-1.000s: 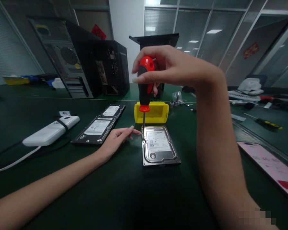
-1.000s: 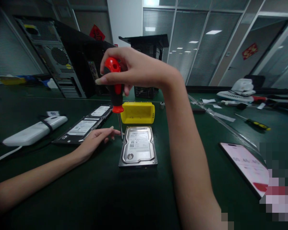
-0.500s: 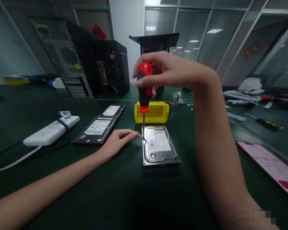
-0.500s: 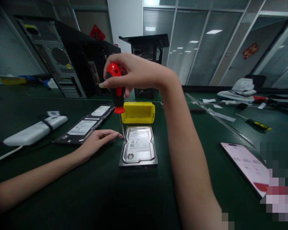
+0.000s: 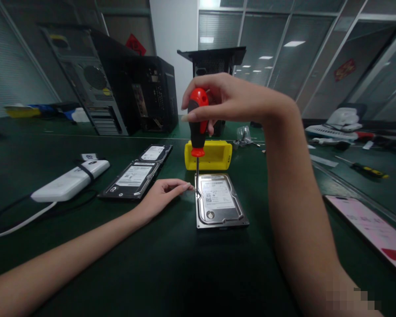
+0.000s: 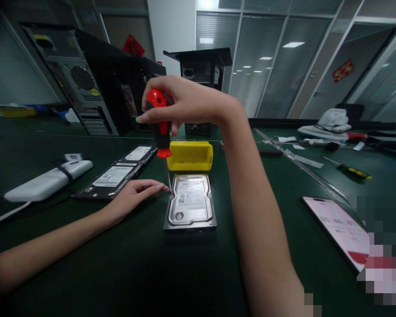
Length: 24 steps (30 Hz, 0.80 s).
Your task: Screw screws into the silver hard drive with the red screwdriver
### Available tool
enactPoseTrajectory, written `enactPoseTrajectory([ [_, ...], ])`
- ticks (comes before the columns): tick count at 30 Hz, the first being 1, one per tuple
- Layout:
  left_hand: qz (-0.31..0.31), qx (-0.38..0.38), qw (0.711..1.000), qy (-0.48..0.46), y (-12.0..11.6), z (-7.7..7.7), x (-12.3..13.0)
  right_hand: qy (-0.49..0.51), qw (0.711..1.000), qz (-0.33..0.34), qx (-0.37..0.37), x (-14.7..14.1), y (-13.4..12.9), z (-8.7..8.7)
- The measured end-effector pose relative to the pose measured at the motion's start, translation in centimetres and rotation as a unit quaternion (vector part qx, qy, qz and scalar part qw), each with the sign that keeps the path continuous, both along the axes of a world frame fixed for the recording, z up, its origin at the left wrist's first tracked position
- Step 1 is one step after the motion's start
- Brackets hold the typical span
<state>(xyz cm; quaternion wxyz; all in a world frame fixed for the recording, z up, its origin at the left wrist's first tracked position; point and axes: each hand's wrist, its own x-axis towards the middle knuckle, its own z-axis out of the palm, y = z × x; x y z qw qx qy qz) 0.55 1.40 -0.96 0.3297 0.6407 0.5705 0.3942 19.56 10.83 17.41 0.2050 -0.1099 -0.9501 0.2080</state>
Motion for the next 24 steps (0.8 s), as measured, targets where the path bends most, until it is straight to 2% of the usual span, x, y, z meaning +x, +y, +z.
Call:
enactPoseTrajectory([
  [16,-0.001,-0.003,1.0,-0.003,-0.12,0.28,0.08,0.002,1.0,-0.011,0.02,-0.22,-0.24,-0.08],
  [24,0.001,-0.002,1.0,-0.005,-0.03,0.13,0.03,-0.003,1.0,0.01,0.012,-0.08,-0.02,0.03],
])
